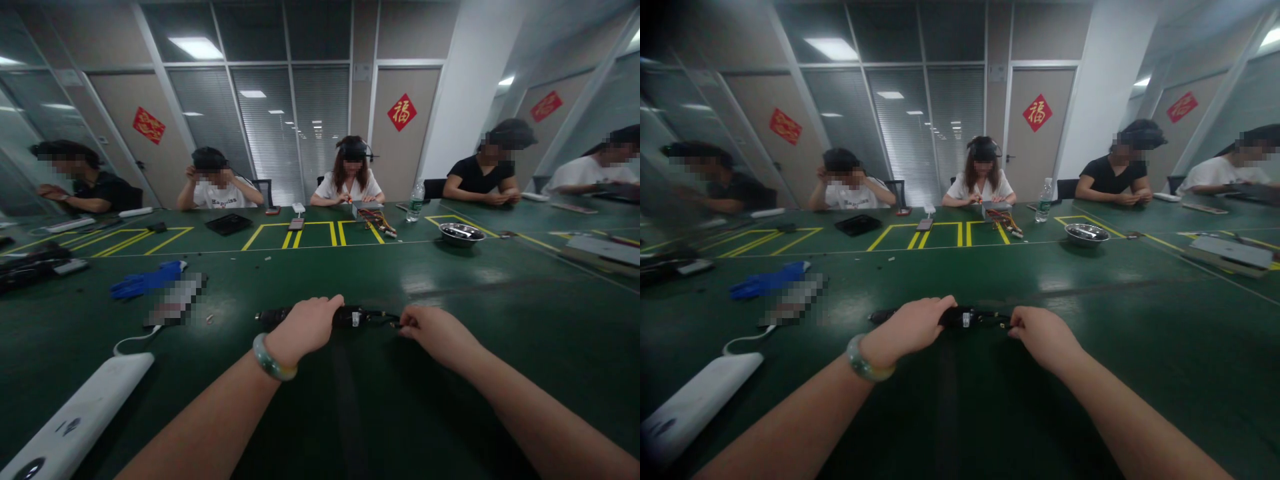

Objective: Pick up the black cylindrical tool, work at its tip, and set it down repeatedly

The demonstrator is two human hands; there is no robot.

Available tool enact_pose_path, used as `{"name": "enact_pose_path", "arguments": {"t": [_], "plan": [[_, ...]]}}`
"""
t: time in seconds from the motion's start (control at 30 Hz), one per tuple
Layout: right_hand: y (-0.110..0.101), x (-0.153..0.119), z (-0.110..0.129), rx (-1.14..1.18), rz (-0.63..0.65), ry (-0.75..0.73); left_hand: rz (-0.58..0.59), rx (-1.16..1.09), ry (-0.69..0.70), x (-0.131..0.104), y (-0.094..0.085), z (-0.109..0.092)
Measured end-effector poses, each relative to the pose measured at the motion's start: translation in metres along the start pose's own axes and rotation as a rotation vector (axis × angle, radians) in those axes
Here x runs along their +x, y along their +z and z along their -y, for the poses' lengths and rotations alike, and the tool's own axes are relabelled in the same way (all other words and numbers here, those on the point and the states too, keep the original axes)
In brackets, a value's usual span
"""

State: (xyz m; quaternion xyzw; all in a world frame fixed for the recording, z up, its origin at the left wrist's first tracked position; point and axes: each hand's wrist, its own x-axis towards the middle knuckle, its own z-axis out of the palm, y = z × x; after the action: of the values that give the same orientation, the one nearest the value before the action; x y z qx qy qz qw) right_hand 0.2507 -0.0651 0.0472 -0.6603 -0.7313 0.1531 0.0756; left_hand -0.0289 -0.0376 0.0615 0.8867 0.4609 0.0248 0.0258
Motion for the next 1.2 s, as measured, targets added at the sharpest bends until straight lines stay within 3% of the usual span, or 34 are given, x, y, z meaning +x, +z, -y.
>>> {"name": "enact_pose_path", "arguments": {"t": [0.17, 0.23, 0.3, 0.47, 0.63, 0.77, 1.2], "plan": [[0.011, 0.004, 0.025, 0.049, -0.269, -0.058, 0.077, 0.099, -0.037, -0.009, -0.012, 0.002], [0.014, 0.006, 0.032, 0.075, -0.319, -0.082, 0.097, 0.122, -0.061, -0.012, -0.017, 0.004], [0.016, 0.009, 0.037, 0.077, -0.313, -0.112, 0.090, 0.115, -0.063, -0.014, -0.021, 0.004], [0.019, 0.018, 0.049, -0.006, -0.269, -0.157, -0.041, -0.061, 0.100, -0.004, -0.012, -0.007], [0.017, 0.026, 0.057, -0.006, -0.263, -0.179, -0.095, -0.075, 0.031, 0.009, 0.007, -0.026], [0.026, 0.022, 0.053, 0.012, -0.295, -0.270, -0.121, -0.082, -0.021, 0.012, 0.017, -0.029], [0.034, 0.022, 0.041, 0.014, -0.298, -0.372, -0.161, -0.119, -0.011, 0.016, 0.021, -0.029]]}}
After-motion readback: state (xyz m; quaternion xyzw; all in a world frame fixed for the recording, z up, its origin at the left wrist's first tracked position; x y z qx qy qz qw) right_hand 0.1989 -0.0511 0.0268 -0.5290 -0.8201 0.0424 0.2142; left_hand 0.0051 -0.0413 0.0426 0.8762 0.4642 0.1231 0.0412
